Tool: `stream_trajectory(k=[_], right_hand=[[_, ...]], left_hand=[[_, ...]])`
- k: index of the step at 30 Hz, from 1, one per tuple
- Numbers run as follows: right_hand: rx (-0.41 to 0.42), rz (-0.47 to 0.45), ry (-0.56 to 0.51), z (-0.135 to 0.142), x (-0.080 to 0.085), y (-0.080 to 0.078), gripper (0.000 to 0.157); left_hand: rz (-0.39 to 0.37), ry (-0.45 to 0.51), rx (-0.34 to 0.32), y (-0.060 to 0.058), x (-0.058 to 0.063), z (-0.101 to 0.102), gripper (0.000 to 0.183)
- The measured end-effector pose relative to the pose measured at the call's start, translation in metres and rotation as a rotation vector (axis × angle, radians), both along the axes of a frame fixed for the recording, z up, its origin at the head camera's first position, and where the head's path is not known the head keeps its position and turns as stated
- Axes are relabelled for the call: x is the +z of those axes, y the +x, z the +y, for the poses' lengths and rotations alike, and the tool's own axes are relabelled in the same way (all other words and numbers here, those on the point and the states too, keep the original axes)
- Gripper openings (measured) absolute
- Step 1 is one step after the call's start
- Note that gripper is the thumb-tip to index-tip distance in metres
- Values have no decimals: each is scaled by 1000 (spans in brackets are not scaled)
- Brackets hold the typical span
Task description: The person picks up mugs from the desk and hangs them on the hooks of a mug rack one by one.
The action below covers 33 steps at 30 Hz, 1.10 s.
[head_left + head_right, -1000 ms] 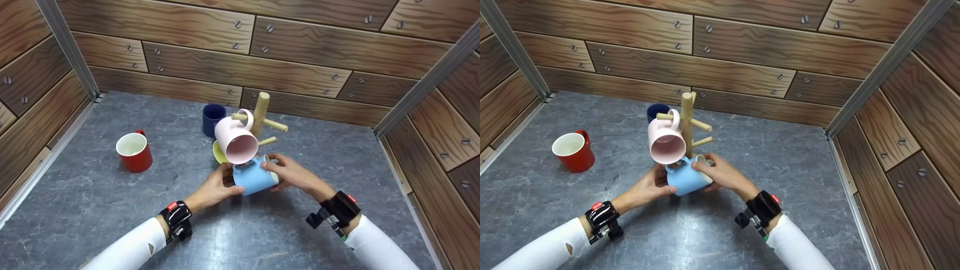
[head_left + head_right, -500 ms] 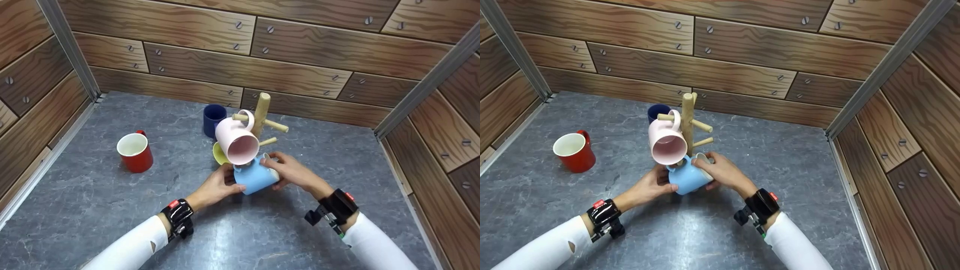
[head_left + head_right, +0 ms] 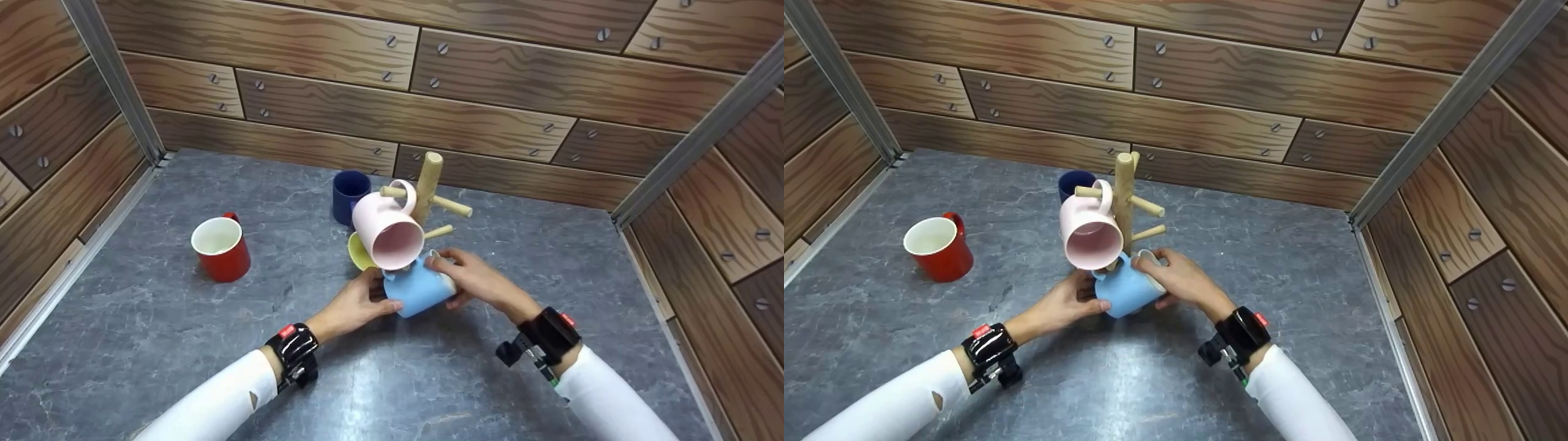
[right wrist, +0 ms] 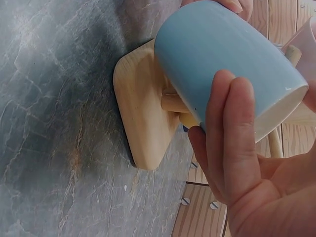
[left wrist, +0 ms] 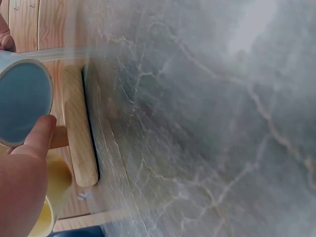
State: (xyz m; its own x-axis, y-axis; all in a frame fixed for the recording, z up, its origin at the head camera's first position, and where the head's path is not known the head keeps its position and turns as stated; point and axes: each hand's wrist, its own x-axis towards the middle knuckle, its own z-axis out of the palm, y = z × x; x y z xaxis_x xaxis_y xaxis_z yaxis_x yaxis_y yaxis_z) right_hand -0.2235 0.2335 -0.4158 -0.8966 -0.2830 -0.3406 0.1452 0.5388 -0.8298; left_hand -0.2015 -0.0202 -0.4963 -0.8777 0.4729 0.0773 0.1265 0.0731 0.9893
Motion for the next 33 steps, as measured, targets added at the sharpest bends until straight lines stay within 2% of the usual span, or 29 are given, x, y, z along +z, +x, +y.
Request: stream_trajectory(k=[6,14,18,23,28,33], right_hand=[[-1,-10,21,2,-4,-1,82],[25,9,61,4,-7,-6,77],[40,0,24,5,-9,-8,75],[46,-46,-74,4,-14,-4,73],[57,-52,-72,4,-16,-1,72],[18,-62,-58,8,-14,2,75]], left_hand=[[-2,-14,-5,0,1,1,66],[45,-18,12,-3,2,0,70],[55,-62,28,-5,4,-3,71],[43,-105,47,-1,6,-9,71],[42,-153,57,1,6,-15,69],[45,-184,75,5,11,-24,75]])
